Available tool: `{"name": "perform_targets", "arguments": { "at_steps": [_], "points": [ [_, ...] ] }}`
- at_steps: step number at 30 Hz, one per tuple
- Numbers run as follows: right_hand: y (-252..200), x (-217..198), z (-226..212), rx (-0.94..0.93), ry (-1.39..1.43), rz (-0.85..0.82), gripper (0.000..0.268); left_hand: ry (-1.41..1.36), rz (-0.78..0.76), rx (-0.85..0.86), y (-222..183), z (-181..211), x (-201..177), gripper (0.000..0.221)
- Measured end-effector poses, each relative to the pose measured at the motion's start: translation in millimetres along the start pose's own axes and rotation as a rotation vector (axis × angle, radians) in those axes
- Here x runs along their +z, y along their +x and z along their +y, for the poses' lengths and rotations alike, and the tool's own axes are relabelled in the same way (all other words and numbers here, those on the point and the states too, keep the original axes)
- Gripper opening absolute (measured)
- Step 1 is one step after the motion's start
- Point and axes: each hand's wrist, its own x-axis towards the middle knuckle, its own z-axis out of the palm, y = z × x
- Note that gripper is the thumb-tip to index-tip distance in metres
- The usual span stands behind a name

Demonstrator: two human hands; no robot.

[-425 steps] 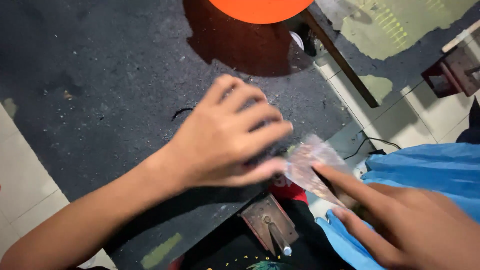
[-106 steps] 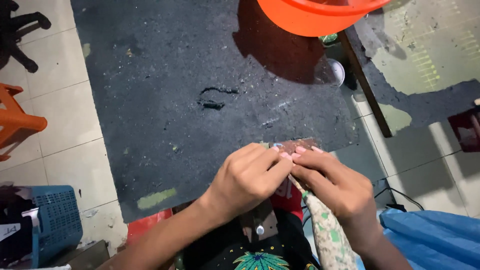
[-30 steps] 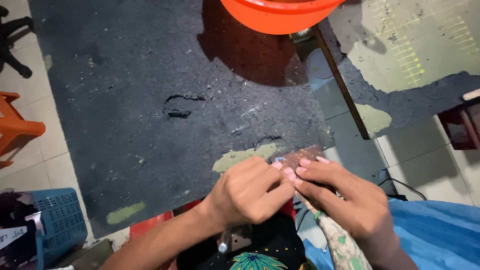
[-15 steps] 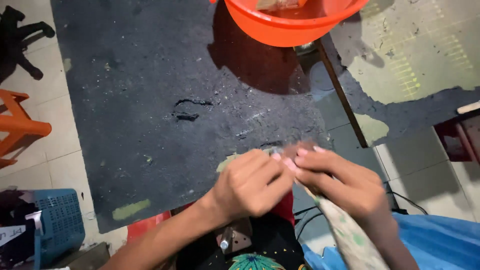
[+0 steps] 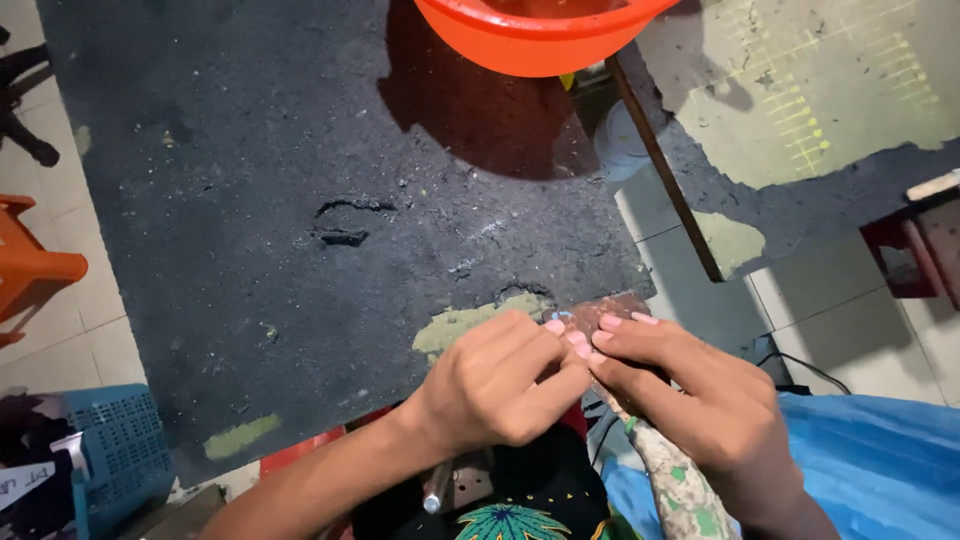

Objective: Cleaning a printing platen by applying liquid with a brush and scraping off residue with a metal scraper.

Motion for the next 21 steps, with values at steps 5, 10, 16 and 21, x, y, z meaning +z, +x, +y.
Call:
{"name": "perform_targets", "arguments": {
  "at_steps": [5,10,16,21],
  "points": [
    [5,11,6,-0.058,-0.028,0.086,0.005,0.07,-0.007,-0.049,1,-3,1,0.031],
    [13,9,1,0.017,-0.002,0.042,0.007,0.114,-0.005,-0.051,3,-7,2,0.033],
    [1,2,7,-0.057,-0.007,0.027,0.013,0.129,0.018,0.053,8,-5,-6,0.026],
    [-3,-8,-1,-0.094,-0.045,0.0,0.018,0.068,0.016,0.115,5,2,-5,0.027]
  ]
}}
